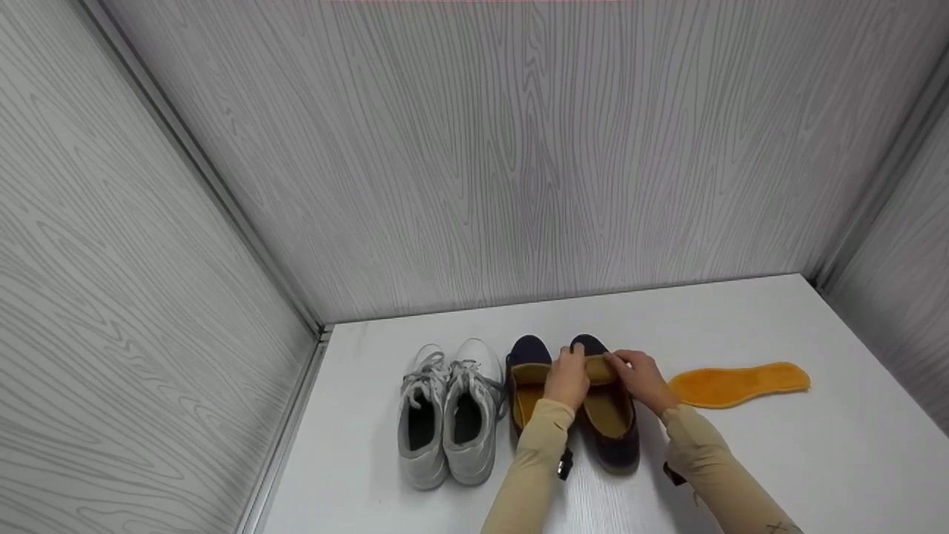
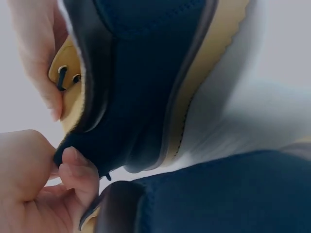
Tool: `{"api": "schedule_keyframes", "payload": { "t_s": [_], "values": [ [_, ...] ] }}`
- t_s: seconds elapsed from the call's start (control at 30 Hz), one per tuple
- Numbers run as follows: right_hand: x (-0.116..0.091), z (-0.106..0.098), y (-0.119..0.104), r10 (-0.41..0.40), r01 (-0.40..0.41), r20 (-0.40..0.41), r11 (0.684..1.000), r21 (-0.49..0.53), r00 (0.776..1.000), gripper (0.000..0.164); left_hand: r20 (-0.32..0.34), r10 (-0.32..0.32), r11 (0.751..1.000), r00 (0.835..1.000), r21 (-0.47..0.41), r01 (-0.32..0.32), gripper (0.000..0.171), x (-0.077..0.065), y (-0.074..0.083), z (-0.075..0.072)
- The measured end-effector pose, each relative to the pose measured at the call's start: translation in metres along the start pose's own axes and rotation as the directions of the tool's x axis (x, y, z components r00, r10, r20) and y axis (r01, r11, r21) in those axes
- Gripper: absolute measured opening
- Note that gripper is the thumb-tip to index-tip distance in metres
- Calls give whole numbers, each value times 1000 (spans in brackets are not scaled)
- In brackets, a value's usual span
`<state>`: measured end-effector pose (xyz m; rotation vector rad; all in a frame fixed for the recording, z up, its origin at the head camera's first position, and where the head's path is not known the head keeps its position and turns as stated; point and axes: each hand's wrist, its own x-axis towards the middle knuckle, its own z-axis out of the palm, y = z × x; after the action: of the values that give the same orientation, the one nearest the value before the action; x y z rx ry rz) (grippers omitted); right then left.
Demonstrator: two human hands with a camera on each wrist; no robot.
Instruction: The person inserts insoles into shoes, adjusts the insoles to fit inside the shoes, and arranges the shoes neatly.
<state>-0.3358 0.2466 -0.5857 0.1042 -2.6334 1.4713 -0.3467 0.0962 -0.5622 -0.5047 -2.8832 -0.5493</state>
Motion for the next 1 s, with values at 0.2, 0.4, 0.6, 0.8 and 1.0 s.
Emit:
{"api": "schedule_keyframes", "payload": {
  "t_s": [0.2,0.4,0.6,0.8,1.0],
  "values": [
    [3,1,2,70,-70,12,998,3,997,29,-33,24,999,999,37,-23,31,1,3,5],
    [3,5,5,71,-71,20,997,23,997,31,-52,24,997,998,70,-21,34,0,3,6],
    [1,7,5,92,-94,26,994,60,995,32,-71,23,996,997,93,-17,33,-1,4,7],
    [-2,7,3,136,-137,29,989,54,990,32,-74,22,992,997,124,-12,30,-3,5,8],
    [-3,8,6,122,-123,23,992,23,992,31,-90,2,990,996,140,10,24,-5,8,9]
  ]
}}
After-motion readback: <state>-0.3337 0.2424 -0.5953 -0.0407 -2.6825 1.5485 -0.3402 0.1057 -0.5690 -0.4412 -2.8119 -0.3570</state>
